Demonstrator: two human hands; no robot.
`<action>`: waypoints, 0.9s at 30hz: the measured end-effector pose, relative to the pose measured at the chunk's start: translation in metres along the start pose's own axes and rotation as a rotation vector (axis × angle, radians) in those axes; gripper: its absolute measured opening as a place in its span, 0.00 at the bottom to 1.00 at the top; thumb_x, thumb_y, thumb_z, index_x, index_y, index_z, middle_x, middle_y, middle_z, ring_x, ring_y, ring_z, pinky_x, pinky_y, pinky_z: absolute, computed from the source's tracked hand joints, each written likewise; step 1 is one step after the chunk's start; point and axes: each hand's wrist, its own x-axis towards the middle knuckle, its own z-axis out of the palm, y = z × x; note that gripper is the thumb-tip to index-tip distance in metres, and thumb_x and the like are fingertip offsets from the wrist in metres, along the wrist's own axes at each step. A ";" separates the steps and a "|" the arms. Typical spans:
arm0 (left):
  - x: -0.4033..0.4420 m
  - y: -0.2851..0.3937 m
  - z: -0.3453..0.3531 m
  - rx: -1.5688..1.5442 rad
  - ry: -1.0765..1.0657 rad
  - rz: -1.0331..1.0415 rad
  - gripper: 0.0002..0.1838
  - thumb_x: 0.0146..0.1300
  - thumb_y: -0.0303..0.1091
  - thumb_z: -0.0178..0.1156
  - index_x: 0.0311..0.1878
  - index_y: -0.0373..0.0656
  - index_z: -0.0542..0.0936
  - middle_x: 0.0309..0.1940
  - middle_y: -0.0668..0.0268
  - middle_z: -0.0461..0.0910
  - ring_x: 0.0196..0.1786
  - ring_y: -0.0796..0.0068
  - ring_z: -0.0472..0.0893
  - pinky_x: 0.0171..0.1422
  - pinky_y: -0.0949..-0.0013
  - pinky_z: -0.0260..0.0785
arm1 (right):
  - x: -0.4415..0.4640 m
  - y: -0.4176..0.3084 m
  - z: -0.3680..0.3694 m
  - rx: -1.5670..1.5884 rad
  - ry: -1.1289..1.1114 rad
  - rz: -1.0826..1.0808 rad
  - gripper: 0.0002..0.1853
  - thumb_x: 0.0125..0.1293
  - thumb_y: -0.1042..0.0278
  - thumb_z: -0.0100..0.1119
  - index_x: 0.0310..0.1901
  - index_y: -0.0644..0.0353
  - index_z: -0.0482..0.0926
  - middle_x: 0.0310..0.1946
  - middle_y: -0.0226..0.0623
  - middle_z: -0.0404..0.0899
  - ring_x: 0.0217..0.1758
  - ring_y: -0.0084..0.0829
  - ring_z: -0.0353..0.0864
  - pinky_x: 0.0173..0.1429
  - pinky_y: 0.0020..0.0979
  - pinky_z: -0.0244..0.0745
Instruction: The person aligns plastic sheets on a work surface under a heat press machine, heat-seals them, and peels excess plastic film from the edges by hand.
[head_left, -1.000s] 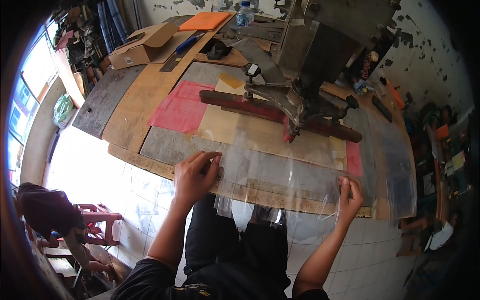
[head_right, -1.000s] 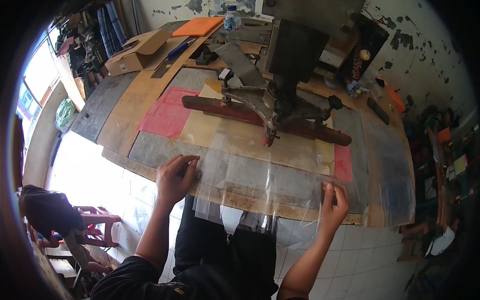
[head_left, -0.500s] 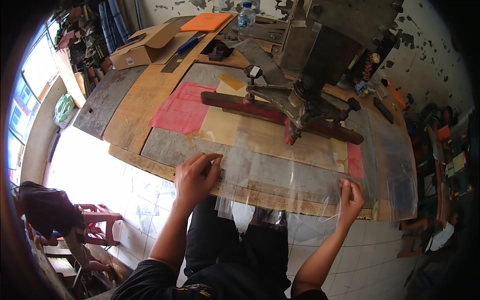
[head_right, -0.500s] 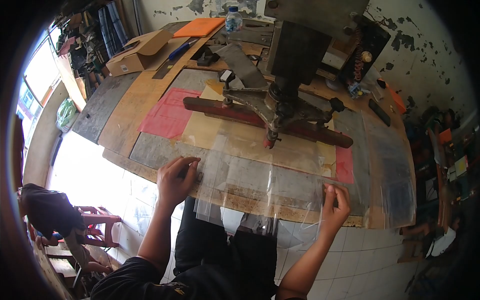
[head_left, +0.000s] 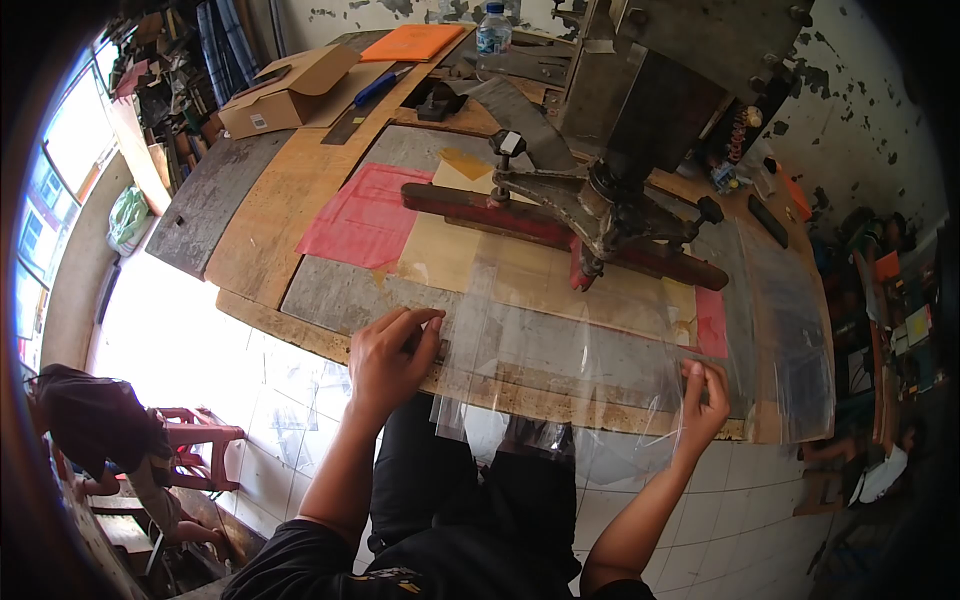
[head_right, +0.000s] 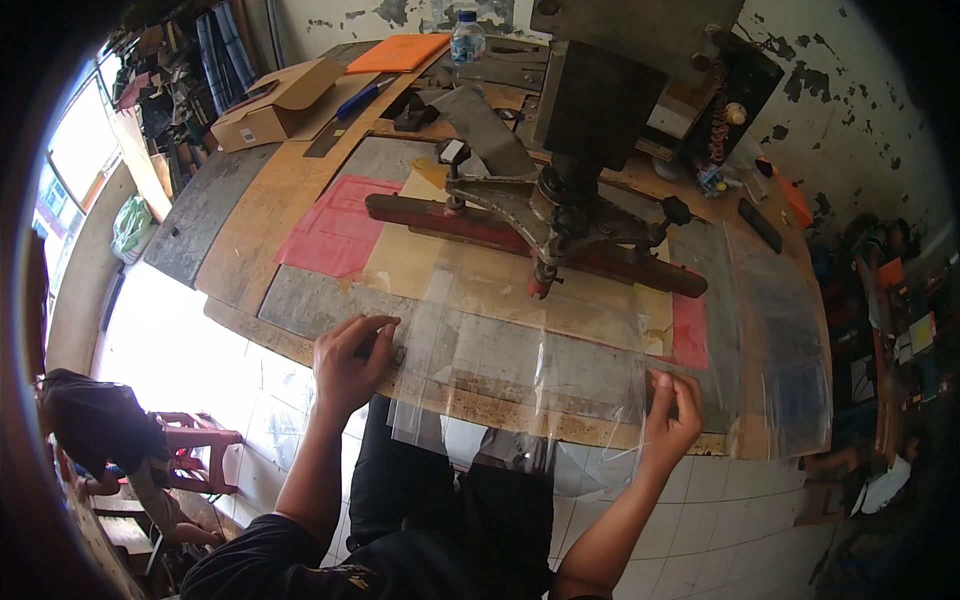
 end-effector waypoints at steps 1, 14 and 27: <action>0.000 0.000 0.000 -0.001 0.004 0.002 0.05 0.70 0.32 0.69 0.43 0.44 0.91 0.29 0.64 0.85 0.26 0.67 0.85 0.32 0.64 0.75 | -0.001 0.002 0.000 -0.046 0.053 -0.040 0.11 0.80 0.69 0.62 0.42 0.69 0.87 0.38 0.38 0.86 0.41 0.32 0.88 0.48 0.32 0.82; -0.005 -0.006 0.006 -0.029 0.076 0.007 0.05 0.68 0.27 0.69 0.44 0.45 0.90 0.25 0.65 0.81 0.23 0.71 0.80 0.30 0.65 0.70 | -0.043 -0.046 -0.045 0.392 0.812 -0.407 0.37 0.85 0.38 0.26 0.53 0.63 0.82 0.56 0.44 0.80 0.61 0.42 0.78 0.73 0.48 0.67; -0.005 -0.002 0.003 -0.042 0.045 -0.002 0.04 0.70 0.27 0.69 0.44 0.42 0.90 0.26 0.63 0.83 0.25 0.69 0.84 0.32 0.66 0.72 | -0.105 -0.068 -0.013 0.159 0.347 -0.715 0.32 0.84 0.42 0.29 0.45 0.58 0.81 0.43 0.40 0.77 0.47 0.38 0.79 0.51 0.39 0.74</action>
